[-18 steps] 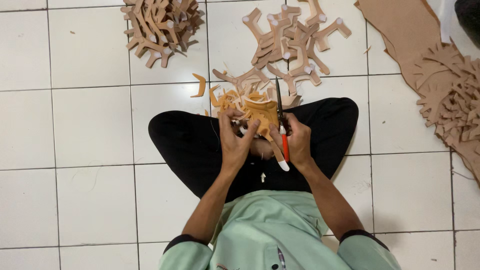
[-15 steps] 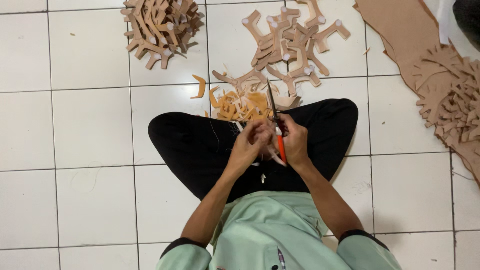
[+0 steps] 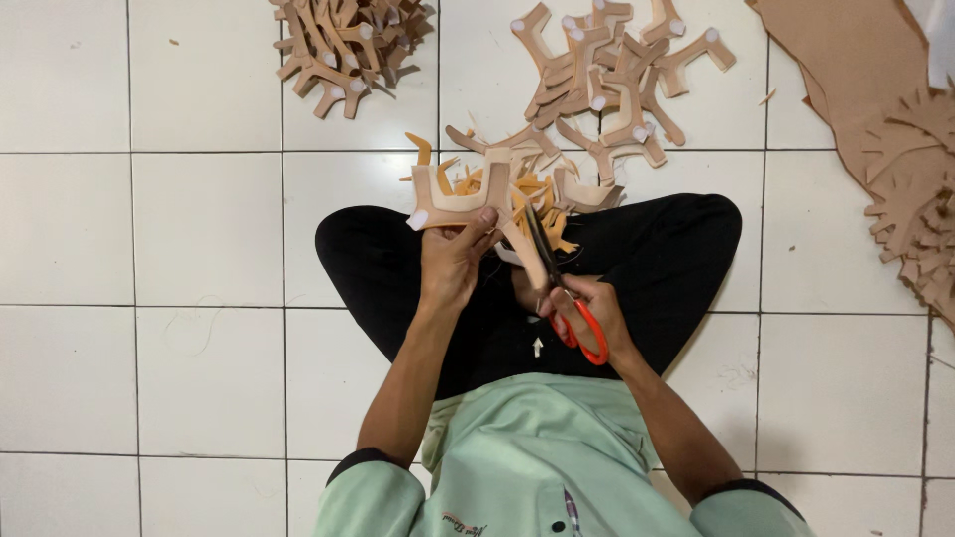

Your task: The person sits on the floor and uses scissors to trim excess material from small, T-shaped craft parts. They handle the parts one at a time, cutting away thin strips and placing the finished pieces into a pile.

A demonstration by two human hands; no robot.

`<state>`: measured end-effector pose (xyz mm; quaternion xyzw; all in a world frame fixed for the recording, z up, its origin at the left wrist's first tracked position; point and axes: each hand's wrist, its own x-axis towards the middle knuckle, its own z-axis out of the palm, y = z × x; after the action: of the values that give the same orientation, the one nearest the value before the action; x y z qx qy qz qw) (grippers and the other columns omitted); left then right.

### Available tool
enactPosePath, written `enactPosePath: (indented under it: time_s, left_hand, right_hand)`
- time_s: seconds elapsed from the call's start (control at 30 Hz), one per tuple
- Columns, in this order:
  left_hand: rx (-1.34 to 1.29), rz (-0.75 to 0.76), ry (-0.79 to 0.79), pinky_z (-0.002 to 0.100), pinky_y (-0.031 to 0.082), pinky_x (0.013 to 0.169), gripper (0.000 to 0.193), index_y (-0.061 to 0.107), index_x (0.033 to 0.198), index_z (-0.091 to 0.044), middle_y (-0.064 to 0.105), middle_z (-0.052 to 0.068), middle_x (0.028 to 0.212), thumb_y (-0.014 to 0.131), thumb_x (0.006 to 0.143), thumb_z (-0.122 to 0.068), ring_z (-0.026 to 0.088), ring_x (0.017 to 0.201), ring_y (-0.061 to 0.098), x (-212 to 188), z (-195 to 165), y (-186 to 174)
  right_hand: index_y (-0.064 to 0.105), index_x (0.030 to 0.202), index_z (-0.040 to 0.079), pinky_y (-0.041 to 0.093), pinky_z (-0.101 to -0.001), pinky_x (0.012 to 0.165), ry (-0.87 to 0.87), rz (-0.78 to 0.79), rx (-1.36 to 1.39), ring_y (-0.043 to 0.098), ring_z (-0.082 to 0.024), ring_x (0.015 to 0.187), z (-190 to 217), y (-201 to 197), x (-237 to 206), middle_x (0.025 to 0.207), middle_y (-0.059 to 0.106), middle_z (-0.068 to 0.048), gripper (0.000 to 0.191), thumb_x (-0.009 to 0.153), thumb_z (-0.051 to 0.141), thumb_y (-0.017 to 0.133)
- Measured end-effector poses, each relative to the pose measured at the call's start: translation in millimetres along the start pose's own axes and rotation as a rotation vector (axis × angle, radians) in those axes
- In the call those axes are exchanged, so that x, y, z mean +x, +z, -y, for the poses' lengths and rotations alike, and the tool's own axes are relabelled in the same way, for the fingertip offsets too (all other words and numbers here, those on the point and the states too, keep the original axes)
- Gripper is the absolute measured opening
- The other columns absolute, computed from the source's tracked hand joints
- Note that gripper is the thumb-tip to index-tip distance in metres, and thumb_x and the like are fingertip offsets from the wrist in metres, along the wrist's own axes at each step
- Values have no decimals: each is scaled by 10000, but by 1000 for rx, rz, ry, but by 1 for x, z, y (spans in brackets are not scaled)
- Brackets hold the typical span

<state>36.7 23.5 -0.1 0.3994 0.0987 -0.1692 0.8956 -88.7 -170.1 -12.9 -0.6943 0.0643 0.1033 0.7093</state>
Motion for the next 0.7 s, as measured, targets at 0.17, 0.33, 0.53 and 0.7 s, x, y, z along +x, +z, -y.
enactPosePath:
  time_s: [0.17, 0.33, 0.53, 0.7]
  left_hand:
    - [125, -25, 59, 290, 641, 767, 348, 643, 1188, 43, 728, 96, 1052, 784, 894, -80, 169, 913, 732, -17, -13, 16]
    - [171, 8, 86, 292, 637, 785, 363, 639, 1209, 78, 721, 123, 1070, 799, 921, -76, 179, 917, 726, -22, -18, 25]
    - [120, 40, 26, 348, 661, 854, 410, 599, 1266, 66, 711, 136, 1135, 757, 910, -61, 207, 993, 736, -25, -18, 26]
    - [64, -23, -80, 374, 635, 896, 456, 570, 1322, 60, 702, 145, 1157, 729, 903, -24, 220, 1038, 714, -16, -10, 16]
  right_hand:
    - [694, 1008, -49, 453, -203, 432, 49, 55, 75, 548, -56, 476, 10, 7, -10, 659, 606, -28, 536, 980, 483, 631]
    - [675, 939, -26, 407, -183, 391, 51, 62, 97, 504, -38, 433, 23, 10, -13, 611, 539, 6, 545, 964, 517, 629]
    - [649, 814, 19, 365, -171, 338, 74, 32, 115, 441, -18, 373, 19, 8, -18, 559, 497, 44, 533, 947, 535, 649]
    - [610, 775, 16, 351, -176, 343, 59, 3, 125, 443, -29, 376, 14, 11, -17, 549, 497, 34, 555, 976, 527, 688]
